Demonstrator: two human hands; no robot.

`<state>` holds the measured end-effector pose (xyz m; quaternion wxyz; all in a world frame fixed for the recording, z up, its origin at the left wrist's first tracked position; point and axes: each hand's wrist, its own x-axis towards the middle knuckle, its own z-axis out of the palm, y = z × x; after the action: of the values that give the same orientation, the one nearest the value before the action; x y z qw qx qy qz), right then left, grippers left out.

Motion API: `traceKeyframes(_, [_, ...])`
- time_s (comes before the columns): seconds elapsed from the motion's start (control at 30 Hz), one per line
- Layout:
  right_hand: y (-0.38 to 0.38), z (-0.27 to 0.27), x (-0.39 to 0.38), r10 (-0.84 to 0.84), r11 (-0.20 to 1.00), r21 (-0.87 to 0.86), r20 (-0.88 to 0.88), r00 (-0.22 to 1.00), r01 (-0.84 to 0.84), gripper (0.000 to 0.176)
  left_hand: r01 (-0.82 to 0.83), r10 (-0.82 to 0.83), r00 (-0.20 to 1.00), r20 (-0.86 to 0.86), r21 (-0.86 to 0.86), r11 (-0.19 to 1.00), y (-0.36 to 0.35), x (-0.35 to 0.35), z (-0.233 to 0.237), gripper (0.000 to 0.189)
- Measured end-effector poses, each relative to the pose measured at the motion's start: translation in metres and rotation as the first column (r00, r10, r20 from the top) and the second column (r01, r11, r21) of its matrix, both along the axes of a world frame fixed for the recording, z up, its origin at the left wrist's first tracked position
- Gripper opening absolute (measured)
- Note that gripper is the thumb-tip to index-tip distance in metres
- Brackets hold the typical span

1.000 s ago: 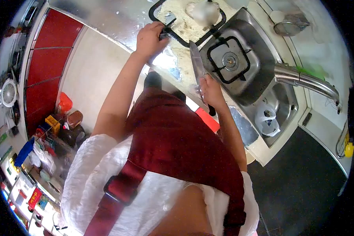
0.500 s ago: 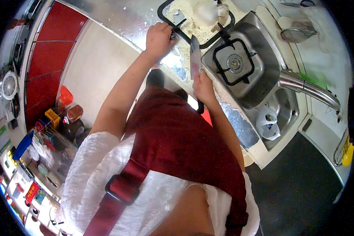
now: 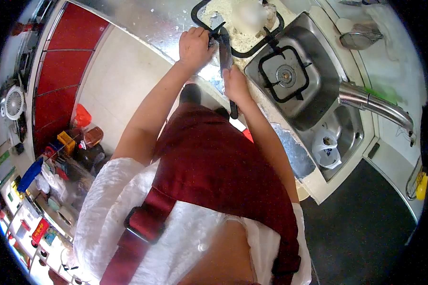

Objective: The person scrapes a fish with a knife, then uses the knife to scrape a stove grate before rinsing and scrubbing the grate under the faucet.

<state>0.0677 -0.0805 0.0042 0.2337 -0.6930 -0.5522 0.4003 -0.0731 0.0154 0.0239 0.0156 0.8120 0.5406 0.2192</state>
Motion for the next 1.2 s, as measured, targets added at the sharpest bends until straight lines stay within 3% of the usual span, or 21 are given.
traceKeyframes(0.17, [-0.017, 0.001, 0.018, 0.017, 0.998, 0.066, 0.114, 0.993, -0.025, 0.022, 0.024, -0.026, 0.999, -0.037, -0.047, 0.999, 0.0, -0.002, 0.003, 0.026])
traceKeyframes(0.2, [-0.03, -0.012, 0.03, 0.136, 0.964, 0.185, 0.268, 0.954, -0.189, 0.023, 0.028, -0.03, 0.999, -0.036, -0.03, 0.999, -0.001, -0.003, 0.002, 0.024])
traceKeyframes(0.23, [-0.036, -0.008, 0.03, 0.138, 0.965, 0.181, 0.267, 0.954, -0.191, 0.023, 0.027, -0.028, 0.999, -0.036, -0.034, 0.999, -0.001, -0.003, 0.003, 0.024])
traceKeyframes(0.3, [-0.049, -0.001, 0.031, -0.122, 0.98, -0.165, -0.055, 0.991, 0.112, 0.024, 0.013, -0.015, 0.999, -0.04, -0.056, 0.998, -0.002, -0.001, 0.006, 0.024])
traceKeyframes(0.33, [-0.053, -0.001, 0.03, -0.104, 0.987, -0.125, 0.012, 0.995, 0.104, 0.026, 0.018, -0.02, 0.999, -0.038, -0.059, 0.998, -0.001, 0.0, 0.004, 0.024])
traceKeyframes(0.57, [-0.035, 0.011, -0.004, -0.095, 0.993, -0.065, 0.022, 0.995, 0.097, 0.028, 0.066, -0.075, 0.995, -0.062, -0.138, 0.988, 0.007, -0.004, 0.005, 0.027])
traceKeyframes(0.67, [-0.021, 0.019, -0.021, -0.12, 0.975, -0.184, 0.032, 0.992, 0.124, 0.028, 0.143, -0.15, 0.988, -0.035, -0.147, 0.979, 0.014, -0.011, 0.0, 0.029])
traceKeyframes(0.83, [-0.011, 0.019, -0.036, -0.142, 0.962, -0.237, -0.007, 0.99, 0.136, 0.031, 0.265, -0.286, 0.957, -0.055, -0.247, 0.932, 0.025, -0.017, 0.002, 0.033])
traceKeyframes(0.9, [-0.005, 0.019, -0.042, -0.178, 0.946, -0.279, -0.016, 0.984, 0.167, 0.032, 0.3, -0.313, 0.949, -0.047, -0.181, 0.937, 0.028, -0.019, -0.002, 0.033])
traceKeyframes(0.97, [-0.004, 0.014, -0.05, -0.264, 0.955, -0.142, -0.017, 0.964, 0.259, 0.031, 0.333, -0.353, 0.934, -0.049, -0.232, 0.914, 0.03, -0.021, -0.001, 0.031])
traceKeyframes(1.1, [0.003, 0.009, -0.056, -0.324, 0.935, -0.17, -0.05, 0.945, 0.311, 0.032, 0.392, -0.414, 0.909, -0.046, -0.243, 0.887, 0.036, -0.023, 0.0, 0.031])
traceKeyframes(1.2, [0.001, -0.022, -0.057, -0.306, 0.95, -0.069, -0.016, 0.952, 0.304, 0.029, 0.415, -0.434, 0.9, -0.041, -0.225, 0.881, 0.037, -0.025, 0.002, 0.034])
